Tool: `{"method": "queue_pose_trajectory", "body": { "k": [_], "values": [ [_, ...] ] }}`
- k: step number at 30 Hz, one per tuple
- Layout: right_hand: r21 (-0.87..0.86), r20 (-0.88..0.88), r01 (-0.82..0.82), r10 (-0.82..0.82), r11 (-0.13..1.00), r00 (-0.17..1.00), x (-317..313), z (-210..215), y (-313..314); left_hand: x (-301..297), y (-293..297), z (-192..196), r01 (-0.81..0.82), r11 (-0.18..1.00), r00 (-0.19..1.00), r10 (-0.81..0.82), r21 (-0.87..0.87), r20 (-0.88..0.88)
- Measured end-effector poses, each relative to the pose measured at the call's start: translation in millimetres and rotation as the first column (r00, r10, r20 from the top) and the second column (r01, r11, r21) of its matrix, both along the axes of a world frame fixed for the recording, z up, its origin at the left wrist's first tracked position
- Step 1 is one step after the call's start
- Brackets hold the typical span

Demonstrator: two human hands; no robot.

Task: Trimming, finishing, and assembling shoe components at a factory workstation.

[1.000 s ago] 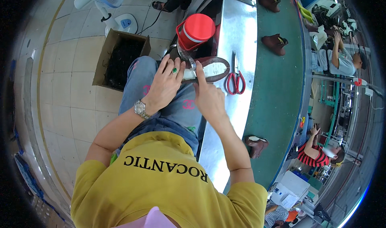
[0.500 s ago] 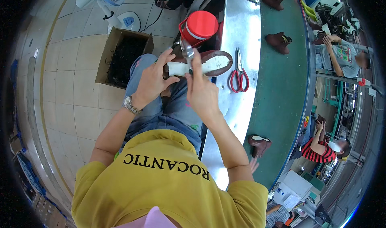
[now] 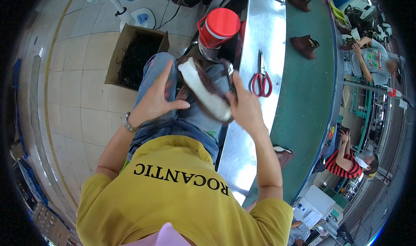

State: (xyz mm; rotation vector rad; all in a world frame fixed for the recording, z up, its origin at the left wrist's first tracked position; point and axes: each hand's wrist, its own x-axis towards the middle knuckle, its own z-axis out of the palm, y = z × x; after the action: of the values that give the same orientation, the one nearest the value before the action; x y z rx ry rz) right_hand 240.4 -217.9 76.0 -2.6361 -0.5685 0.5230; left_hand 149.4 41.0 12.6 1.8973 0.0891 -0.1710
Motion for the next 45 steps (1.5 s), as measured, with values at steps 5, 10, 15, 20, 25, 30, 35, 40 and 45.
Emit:
{"method": "queue_pose_trajectory", "body": {
  "k": [5, 10, 15, 20, 25, 30, 35, 40, 45],
  "values": [
    [0.197, -0.477, 0.177, -0.064, 0.964, 0.877, -52.4, 8.3, 26.3, -30.2, 4.5, -16.2, -0.151, 0.982, 0.988, 0.149, 0.109, 0.03],
    [0.253, -0.314, -0.027, 0.108, 0.967, 0.943, -49.9, 5.2, 34.7, -18.9, 20.9, 0.3, -0.272, 0.851, 0.96, 0.205, 0.45, 0.193],
    [0.143, -0.296, -0.301, 0.331, 0.943, 0.896, -35.5, 32.5, 53.0, -36.4, 13.3, 3.0, -0.189, 0.943, 0.977, 0.154, 0.273, 0.147],
    [-0.021, -0.274, -0.516, 0.492, 0.856, 0.826, -29.4, 46.2, 79.1, -44.8, -3.5, -0.8, -0.203, 0.899, 0.972, 0.138, 0.388, 0.188],
    [0.016, -0.25, -0.483, 0.472, 0.875, 0.846, -31.9, 34.7, 74.6, -43.6, 6.8, 8.1, -0.095, 0.971, 0.992, 0.111, 0.221, -0.06],
    [0.032, -0.061, -0.473, 0.474, 0.88, 0.878, -50.5, 16.3, 57.0, -23.5, 19.3, -14.9, -0.432, 0.215, 0.839, -0.262, -0.876, -0.477],
    [-0.029, -0.087, -0.499, 0.495, 0.866, 0.864, -40.3, 30.2, 58.6, -4.9, 2.1, -10.3, -0.384, 0.236, 0.892, -0.157, -0.893, -0.425],
    [0.001, 0.07, -0.582, 0.58, 0.813, 0.811, -1.5, 78.6, 80.5, -4.5, -0.2, -6.7, -0.347, 0.48, 0.904, -0.058, -0.806, -0.423],
    [-0.205, 0.123, -0.55, 0.579, 0.809, 0.806, 25.3, 20.0, 99.7, -4.1, 3.3, -9.4, -0.347, 0.508, 0.899, -0.058, -0.788, -0.434]
  ]
}}
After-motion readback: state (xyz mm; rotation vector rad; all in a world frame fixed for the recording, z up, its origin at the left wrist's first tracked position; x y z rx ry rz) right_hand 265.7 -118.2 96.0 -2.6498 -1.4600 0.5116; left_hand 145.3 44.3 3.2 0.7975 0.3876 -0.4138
